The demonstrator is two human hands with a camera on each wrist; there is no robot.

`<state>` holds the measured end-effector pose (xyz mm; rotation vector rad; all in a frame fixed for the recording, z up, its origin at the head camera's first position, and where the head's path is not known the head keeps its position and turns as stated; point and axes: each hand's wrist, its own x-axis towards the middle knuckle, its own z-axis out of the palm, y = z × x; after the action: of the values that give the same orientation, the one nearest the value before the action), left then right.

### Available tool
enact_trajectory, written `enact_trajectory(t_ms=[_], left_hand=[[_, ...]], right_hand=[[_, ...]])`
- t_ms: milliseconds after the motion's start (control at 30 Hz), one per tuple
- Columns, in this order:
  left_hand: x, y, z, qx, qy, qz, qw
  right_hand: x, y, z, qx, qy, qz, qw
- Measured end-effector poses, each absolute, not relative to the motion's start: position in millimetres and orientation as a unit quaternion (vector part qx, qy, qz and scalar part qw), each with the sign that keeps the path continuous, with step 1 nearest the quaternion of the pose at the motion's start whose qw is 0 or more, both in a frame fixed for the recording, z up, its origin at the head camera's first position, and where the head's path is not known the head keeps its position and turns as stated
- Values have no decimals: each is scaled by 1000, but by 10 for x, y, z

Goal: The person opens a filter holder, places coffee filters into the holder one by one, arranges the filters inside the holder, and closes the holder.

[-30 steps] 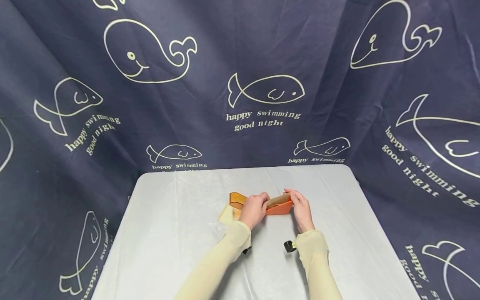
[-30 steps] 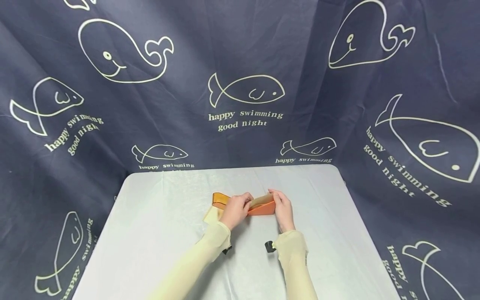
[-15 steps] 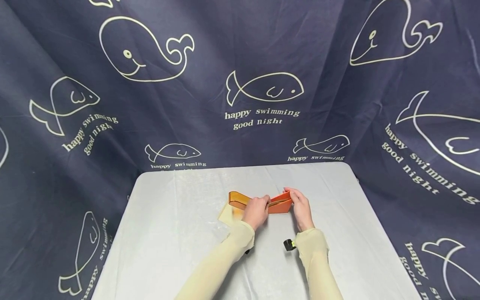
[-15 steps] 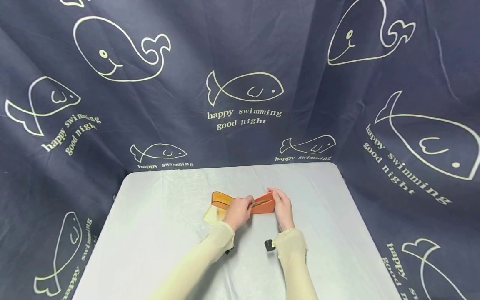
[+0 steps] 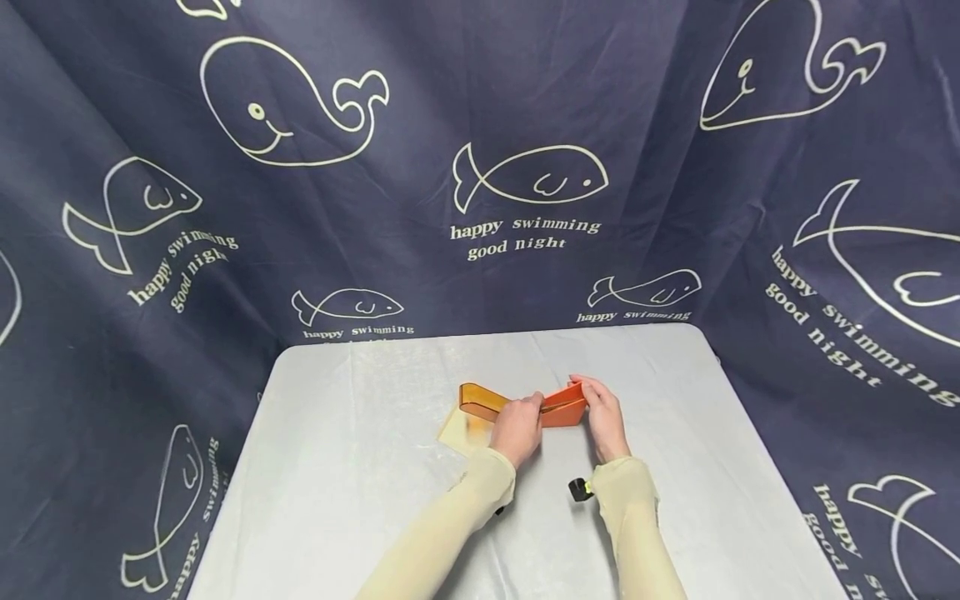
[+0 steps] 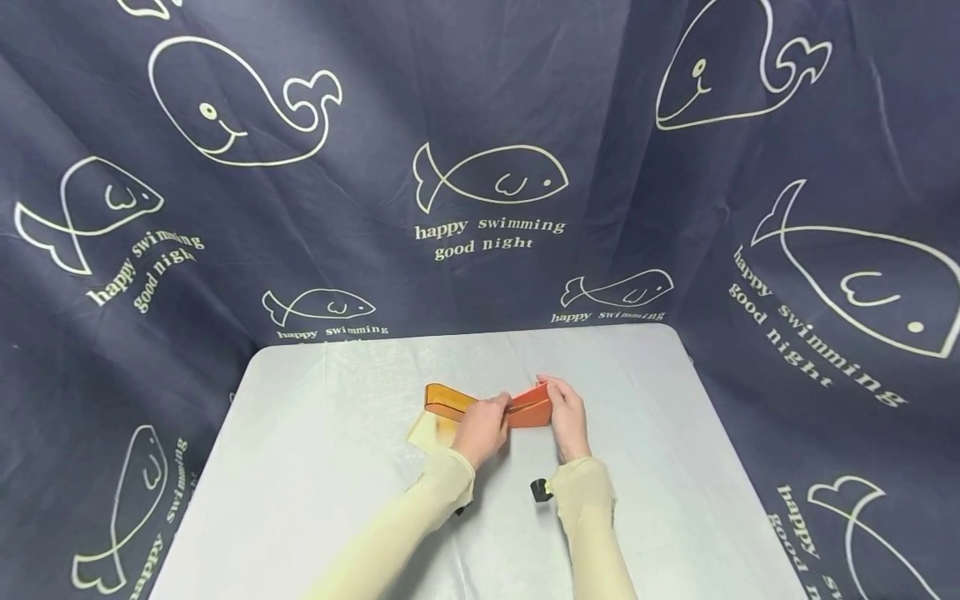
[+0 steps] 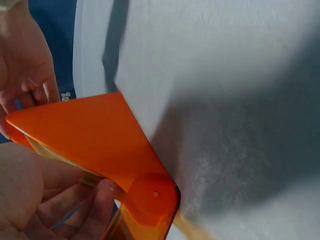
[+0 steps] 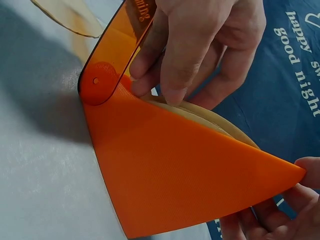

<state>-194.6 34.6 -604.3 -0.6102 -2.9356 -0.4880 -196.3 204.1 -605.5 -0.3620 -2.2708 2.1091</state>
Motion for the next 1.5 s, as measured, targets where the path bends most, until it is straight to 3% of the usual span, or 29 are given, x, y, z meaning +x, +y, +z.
enact_trajectory(t_ms=[500,867,1267,1500], left_hand=[[-1751,321,-5809,-195,-962,-180,59],[-1676,-90,-5559,-224,-924,-208,231],[-1802,-766,-5642,-145,-896,-260,330],[-1842,-1070,-5848,-73,-916,-286,271]], right_hand=[[-1945,2011,-6040,-108,-734,670,21],[-1918,2043,-6066,-97,-754,649,24],[-1923,2032,-6101,-95,-764,638,23],[-1915,2024,-6115,-92,-772,628,29]])
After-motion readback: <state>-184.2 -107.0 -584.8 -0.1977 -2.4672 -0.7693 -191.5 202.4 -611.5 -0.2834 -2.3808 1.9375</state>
